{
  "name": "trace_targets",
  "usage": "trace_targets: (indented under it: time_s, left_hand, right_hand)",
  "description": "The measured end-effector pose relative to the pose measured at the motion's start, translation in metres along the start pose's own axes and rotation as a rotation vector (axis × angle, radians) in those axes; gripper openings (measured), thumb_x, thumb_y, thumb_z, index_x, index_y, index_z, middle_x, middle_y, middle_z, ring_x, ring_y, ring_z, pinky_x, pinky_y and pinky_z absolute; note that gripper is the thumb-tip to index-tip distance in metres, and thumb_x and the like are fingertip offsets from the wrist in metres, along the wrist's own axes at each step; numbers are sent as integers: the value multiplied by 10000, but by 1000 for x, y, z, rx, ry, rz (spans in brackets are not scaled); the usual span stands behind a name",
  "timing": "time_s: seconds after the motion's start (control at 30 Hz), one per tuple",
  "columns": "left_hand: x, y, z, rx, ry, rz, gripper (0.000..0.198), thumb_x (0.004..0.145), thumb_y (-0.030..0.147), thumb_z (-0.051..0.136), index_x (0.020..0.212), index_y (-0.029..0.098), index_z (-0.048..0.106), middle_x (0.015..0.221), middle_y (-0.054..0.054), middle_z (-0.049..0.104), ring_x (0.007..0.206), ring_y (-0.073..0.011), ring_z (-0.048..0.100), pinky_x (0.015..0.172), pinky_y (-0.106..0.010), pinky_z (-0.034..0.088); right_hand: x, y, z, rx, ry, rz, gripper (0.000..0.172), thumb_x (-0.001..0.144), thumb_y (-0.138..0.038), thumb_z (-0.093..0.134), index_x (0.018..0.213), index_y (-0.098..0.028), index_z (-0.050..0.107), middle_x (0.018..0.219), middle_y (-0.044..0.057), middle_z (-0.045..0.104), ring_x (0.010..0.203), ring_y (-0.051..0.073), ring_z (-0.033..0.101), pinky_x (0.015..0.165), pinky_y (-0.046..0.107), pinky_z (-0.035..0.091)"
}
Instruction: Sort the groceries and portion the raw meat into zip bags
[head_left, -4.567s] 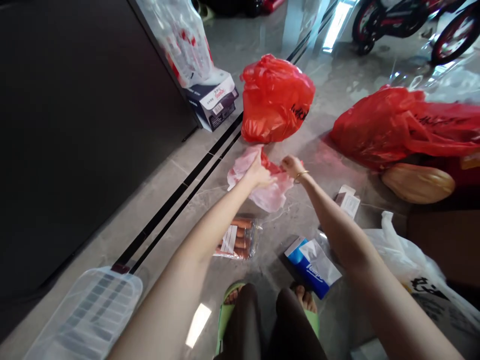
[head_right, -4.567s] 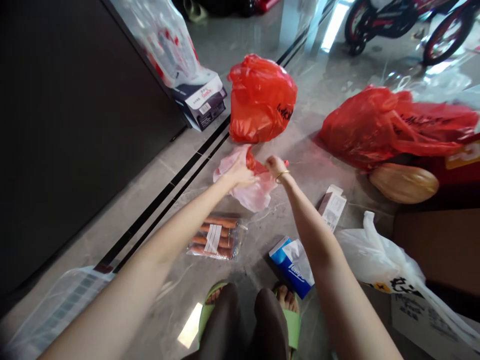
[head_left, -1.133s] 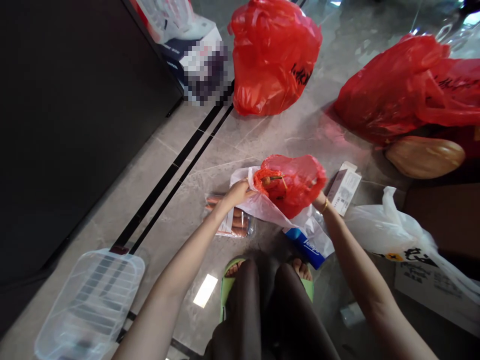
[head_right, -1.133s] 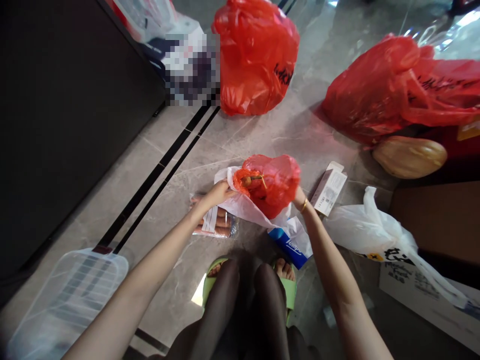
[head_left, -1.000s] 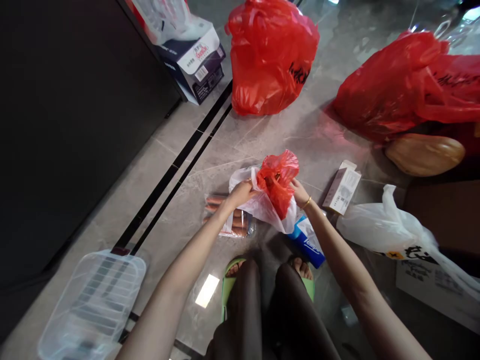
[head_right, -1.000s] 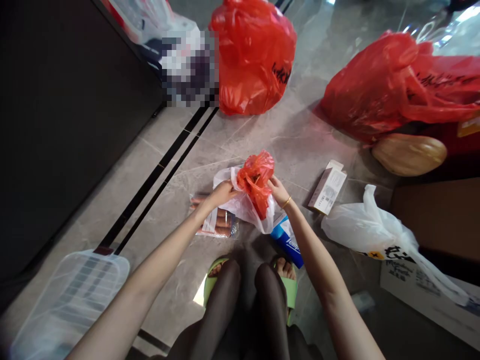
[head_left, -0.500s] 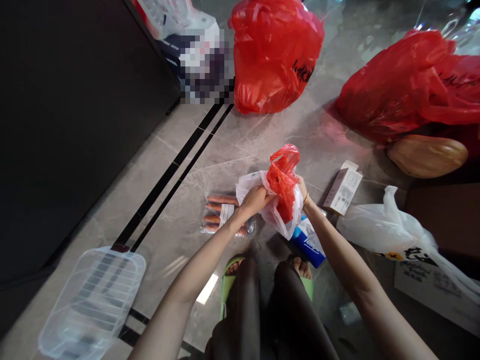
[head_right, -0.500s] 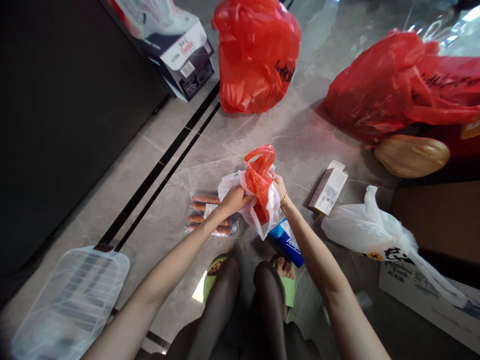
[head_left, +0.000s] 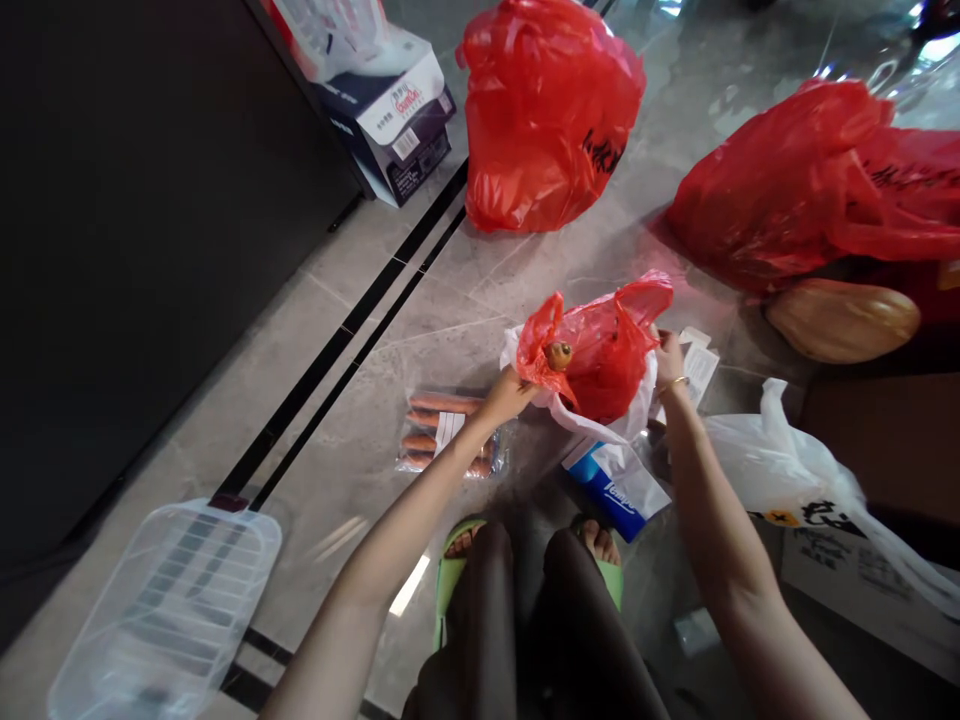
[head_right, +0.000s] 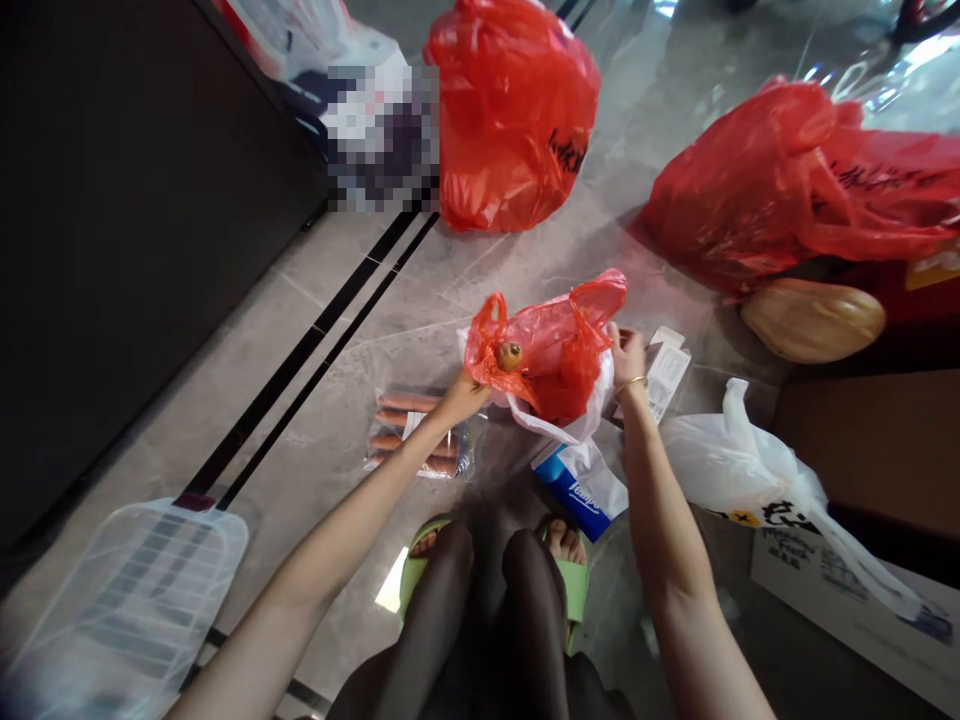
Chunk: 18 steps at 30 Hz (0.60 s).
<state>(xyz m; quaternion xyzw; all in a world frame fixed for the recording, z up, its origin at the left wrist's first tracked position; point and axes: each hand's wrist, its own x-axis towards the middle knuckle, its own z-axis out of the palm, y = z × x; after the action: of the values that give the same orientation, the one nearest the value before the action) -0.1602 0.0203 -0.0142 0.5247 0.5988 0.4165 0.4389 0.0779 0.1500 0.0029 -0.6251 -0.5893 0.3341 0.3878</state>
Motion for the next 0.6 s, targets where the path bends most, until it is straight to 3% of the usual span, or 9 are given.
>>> trace_targets:
  time_s: [0.1, 0.13, 0.23, 0.3, 0.47, 0.6]
  left_hand:
    - [-3, -10, 2, 89, -50, 30, 233, 796, 142, 553, 999, 147, 668, 1046, -75, 702, 990, -210, 628, 880, -347, 497]
    - [-3, -11, 4, 114, -68, 53, 241, 802, 151, 559, 1015, 156, 671, 1062, -75, 699, 1007, -217, 624, 891, -357, 494]
    - [2, -7, 8, 175, -115, 166, 263, 831, 163, 550, 1065, 184, 665, 1120, -70, 680, 1078, -217, 592, 963, -366, 453]
    - [6, 0, 8, 241, -144, 238, 269, 849, 166, 535, 1088, 195, 654, 1163, -70, 660, 1130, -215, 557, 1020, -370, 402]
    - [11, 14, -1, 409, -193, 339, 239, 880, 189, 493, 1054, 205, 656, 1197, -64, 630, 1185, -221, 497, 1060, -383, 329]
    - [24, 9, -10, 568, -138, 295, 290, 873, 152, 473, 1126, 182, 612, 1262, -86, 577, 1244, -231, 436, 1101, -404, 252]
  right_hand:
    - [-11, -32, -35, -55, 343, -153, 383, 800, -499, 546, 973, -158, 559, 876, 52, 602, 781, 154, 574, 748, 319, 472]
    - [-21, -47, -39, -48, 304, -215, 361, 830, -494, 524, 984, -171, 575, 870, 45, 615, 755, 145, 581, 713, 296, 473]
    - [-59, -85, -29, -96, -288, -206, 343, 799, -501, 593, 923, -184, 636, 752, 38, 653, 636, 144, 591, 582, 250, 460]
    - [-78, -95, -11, -138, -476, -173, 347, 773, -500, 626, 884, -173, 656, 703, 36, 663, 619, 151, 599, 560, 238, 452]
    - [-84, -85, 17, -113, -462, -146, 336, 749, -474, 642, 786, -141, 670, 652, 26, 666, 625, 152, 601, 561, 222, 453]
    - [-74, -86, 2, -75, -315, -113, 311, 745, -433, 646, 826, -139, 703, 704, 39, 688, 627, 159, 630, 561, 240, 486]
